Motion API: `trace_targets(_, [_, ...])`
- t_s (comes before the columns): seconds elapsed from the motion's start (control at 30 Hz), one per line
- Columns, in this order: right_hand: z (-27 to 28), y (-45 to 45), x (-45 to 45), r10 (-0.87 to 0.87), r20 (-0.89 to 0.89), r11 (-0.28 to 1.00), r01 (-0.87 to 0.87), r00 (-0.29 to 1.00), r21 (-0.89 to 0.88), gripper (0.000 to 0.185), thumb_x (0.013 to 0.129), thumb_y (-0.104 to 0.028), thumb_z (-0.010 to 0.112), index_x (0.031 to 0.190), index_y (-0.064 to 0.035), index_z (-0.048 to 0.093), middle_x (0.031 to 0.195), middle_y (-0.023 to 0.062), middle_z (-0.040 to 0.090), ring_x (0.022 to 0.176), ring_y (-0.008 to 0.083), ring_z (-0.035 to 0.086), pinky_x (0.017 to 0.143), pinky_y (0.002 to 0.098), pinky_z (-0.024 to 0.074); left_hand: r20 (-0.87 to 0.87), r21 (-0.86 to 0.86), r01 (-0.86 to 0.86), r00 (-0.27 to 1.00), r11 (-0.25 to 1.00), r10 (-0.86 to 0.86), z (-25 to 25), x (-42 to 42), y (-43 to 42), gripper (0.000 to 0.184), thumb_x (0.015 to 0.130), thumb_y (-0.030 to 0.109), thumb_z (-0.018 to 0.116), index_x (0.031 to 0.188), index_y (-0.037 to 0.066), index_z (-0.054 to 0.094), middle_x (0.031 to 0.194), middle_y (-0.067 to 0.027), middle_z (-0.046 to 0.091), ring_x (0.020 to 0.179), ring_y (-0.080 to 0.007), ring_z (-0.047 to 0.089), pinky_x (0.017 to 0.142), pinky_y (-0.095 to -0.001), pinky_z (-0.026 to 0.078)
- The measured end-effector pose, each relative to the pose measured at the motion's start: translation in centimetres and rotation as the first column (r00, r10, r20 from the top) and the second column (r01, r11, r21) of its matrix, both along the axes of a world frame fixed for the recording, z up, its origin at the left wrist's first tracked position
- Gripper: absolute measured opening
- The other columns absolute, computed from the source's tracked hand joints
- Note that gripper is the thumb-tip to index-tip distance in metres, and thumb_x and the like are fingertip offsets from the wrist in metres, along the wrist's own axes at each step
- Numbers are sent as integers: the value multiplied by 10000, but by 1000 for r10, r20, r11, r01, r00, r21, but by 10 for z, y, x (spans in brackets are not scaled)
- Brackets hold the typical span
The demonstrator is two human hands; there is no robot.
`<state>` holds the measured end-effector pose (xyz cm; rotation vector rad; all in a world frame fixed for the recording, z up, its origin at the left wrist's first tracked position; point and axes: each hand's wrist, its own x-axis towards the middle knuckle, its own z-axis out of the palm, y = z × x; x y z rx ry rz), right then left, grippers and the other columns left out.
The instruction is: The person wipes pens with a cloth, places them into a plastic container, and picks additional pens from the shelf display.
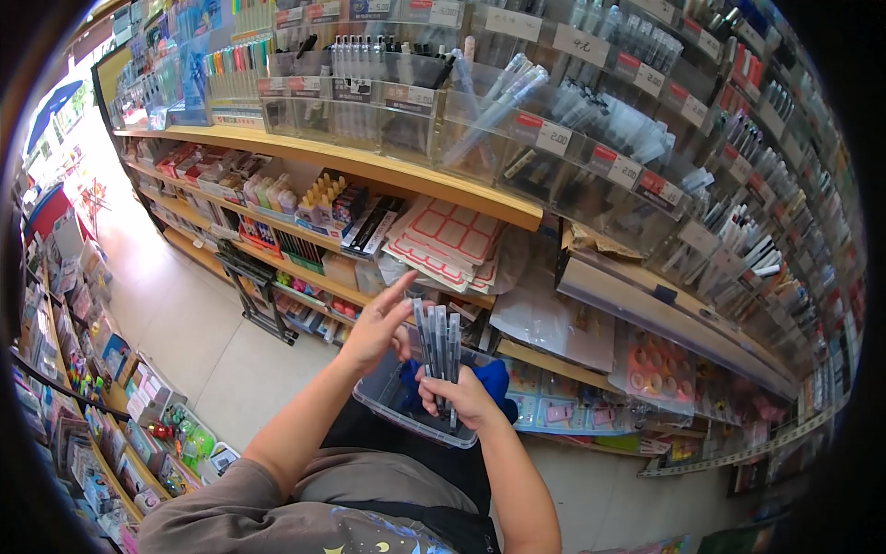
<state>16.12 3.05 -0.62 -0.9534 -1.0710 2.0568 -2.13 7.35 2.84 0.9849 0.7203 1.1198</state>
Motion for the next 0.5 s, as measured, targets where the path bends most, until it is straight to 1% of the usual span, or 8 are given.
trace_targets(0.07, [4, -3, 1, 82, -61, 996, -84, 995, -18, 215, 787, -133, 602, 927, -3, 504, 642, 70, 530, 537, 168, 535, 502, 284, 441, -116, 125, -95, 987, 988, 110, -5, -1, 9, 459, 886, 232, 510, 1314, 117, 390, 1153, -105, 527, 650, -70, 555, 511, -184, 439])
trace_targets(0.17, [12, -7, -2, 165, -76, 983, -170, 983, -65, 241, 783, -145, 606, 943, 9, 512, 641, 92, 552, 562, 183, 564, 521, 283, 451, -147, 450, -134, 964, 883, 221, -15, 11, 15, 368, 903, 217, 475, 1231, 52, 485, 1116, -92, 567, 783, -103, 572, 732, -240, 451])
trace_targets(0.2, [14, -8, -3, 188, -71, 978, -193, 980, -81, 243, 782, -147, 608, 943, 9, 514, 644, 95, 556, 568, 186, 569, 525, 282, 452, -35, 367, -159, 982, 916, 184, -8, 18, 10, 321, 897, 189, 487, 1171, 29, 536, 1015, -64, 594, 836, -117, 560, 774, -243, 438])
trace_targets(0.23, [9, -7, -1, 240, -76, 966, -246, 968, -79, 236, 825, -149, 576, 984, 5, 495, 678, 89, 573, 609, 189, 596, 533, 272, 468, 7, 324, -100, 995, 941, 103, -7, 23, 9, 296, 891, 180, 496, 1128, 14, 556, 960, -65, 604, 836, -117, 564, 772, -245, 443])
trace_targets(0.27, [7, -8, 0, 224, -94, 969, -233, 970, -88, 242, 828, -151, 573, 992, 6, 489, 679, 91, 575, 620, 196, 603, 544, 277, 476, 53, 283, -35, 998, 958, 21, -6, 27, 10, 274, 885, 171, 504, 1086, -1, 576, 905, -65, 615, 835, -117, 568, 771, -247, 448])
trace_targets(0.37, [4, -10, 3, 194, -143, 970, -212, 971, -120, 261, 838, -159, 564, 1012, 7, 461, 684, 103, 582, 667, 228, 627, 588, 308, 508, -105, 306, 226, 973, 925, -203, -21, 31, 19, 242, 892, 193, 497, 959, -12, 607, 893, -83, 619, 835, -128, 586, 765, -252, 452])
trace_targets(0.47, [-2, -12, 1, 87, -97, 994, -93, 992, -64, 245, 844, -161, 561, 996, 2, 460, 695, 96, 572, 652, 223, 620, 595, 317, 511, -225, 193, 320, 934, 928, -276, -29, 37, 21, 241, 889, 194, 508, 821, -17, 603, 797, -82, 616, 779, -136, 594, 746, -256, 467])
trace_targets(0.5, [-2, -12, 0, 72, -105, 994, -80, 992, -73, 235, 843, -155, 560, 990, -3, 459, 691, 91, 563, 634, 220, 611, 596, 322, 511, -255, 179, 338, 923, 924, -288, -33, 38, 21, 244, 899, 211, 494, 858, -13, 585, 859, -86, 607, 812, -151, 593, 763, -270, 473])
